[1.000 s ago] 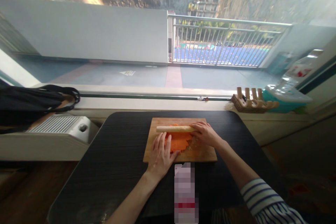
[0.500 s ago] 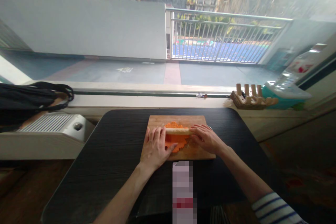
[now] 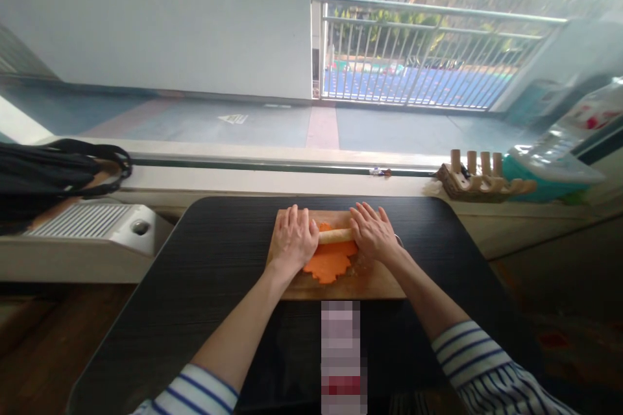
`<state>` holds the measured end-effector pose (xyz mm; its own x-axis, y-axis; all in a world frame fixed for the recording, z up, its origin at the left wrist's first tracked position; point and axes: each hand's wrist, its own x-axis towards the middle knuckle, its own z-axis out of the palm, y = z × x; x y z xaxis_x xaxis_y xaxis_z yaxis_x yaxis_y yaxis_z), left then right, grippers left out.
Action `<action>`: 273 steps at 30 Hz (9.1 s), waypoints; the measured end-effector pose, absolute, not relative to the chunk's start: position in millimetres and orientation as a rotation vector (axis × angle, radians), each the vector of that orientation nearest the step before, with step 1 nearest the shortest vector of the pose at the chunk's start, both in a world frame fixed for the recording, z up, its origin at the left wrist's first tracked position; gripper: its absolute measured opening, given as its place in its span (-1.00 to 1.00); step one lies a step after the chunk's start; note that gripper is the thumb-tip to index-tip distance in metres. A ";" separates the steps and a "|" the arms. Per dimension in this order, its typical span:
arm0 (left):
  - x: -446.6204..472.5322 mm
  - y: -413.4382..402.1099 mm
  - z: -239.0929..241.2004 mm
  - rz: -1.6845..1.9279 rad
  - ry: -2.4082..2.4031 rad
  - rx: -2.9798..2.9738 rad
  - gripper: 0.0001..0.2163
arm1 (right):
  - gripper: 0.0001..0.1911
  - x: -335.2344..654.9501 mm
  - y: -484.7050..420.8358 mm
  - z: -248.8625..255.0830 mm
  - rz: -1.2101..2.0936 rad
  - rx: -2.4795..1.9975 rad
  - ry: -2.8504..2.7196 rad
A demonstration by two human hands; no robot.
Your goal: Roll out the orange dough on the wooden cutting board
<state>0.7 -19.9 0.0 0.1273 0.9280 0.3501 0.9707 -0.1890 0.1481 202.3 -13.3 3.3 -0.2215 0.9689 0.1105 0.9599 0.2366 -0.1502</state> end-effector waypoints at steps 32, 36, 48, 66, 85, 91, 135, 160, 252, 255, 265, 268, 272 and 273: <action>-3.3 -5.2 -6.9 -0.476 -1.800 -2.372 -0.40 | -0.50 198.0 -10.7 0.6 -0.025 -1.838 -2.324; -2.0 5.4 -7.6 -0.433 -1.826 -2.357 -0.42 | -0.50 196.4 -0.5 -0.5 -0.015 -1.857 -2.305; -6.7 -50.8 -7.8 -0.497 -1.677 -2.468 -0.43 | -0.51 201.0 -66.0 -8.5 -0.159 -1.713 -2.275; -22.7 -93.4 -16.1 -0.563 -1.513 -2.493 -0.54 | -0.57 216.7 -110.2 -9.6 -0.170 -1.500 -2.373; -32.8 -95.9 28.4 -0.454 -1.747 -2.596 -0.84 | -0.72 228.0 -80.6 29.3 0.014 -1.292 -2.464; -38.7 -97.2 22.3 -0.451 -1.756 -2.590 -0.82 | -0.74 224.0 -78.5 18.9 0.112 -1.296 -2.481; -22.6 -30.5 -6.0 -0.431 -1.810 -2.408 -0.50 | -0.54 204.9 -48.9 2.3 0.187 -1.924 -2.076; -17.6 5.8 -5.1 -0.469 -2.083 -2.274 -0.54 | -0.45 203.8 -17.1 6.7 0.198 -2.125 -2.098; -26.7 10.0 -8.8 -0.693 -2.018 -2.380 -0.53 | -0.47 207.6 -21.5 2.7 0.228 -2.005 -2.033; -27.0 14.2 -10.3 -0.700 -2.021 -2.373 -0.53 | -0.47 208.1 -18.3 2.8 0.243 -2.002 -2.025; -26.1 32.2 -10.4 -0.663 -2.011 -2.372 -0.54 | -0.50 208.5 -2.3 -2.4 0.187 -2.046 -1.984; -25.0 38.2 -8.9 -0.638 -2.008 -2.363 -0.55 | -0.51 207.9 3.1 -1.8 0.189 -2.059 -1.966; -23.4 45.9 -6.6 -0.616 -1.970 -2.355 -0.60 | -0.53 207.5 10.8 -1.4 0.149 -2.073 -1.955; -22.9 47.8 -5.6 -0.602 -1.964 -2.356 -0.62 | -0.54 207.2 12.8 -1.2 0.132 -2.077 -1.949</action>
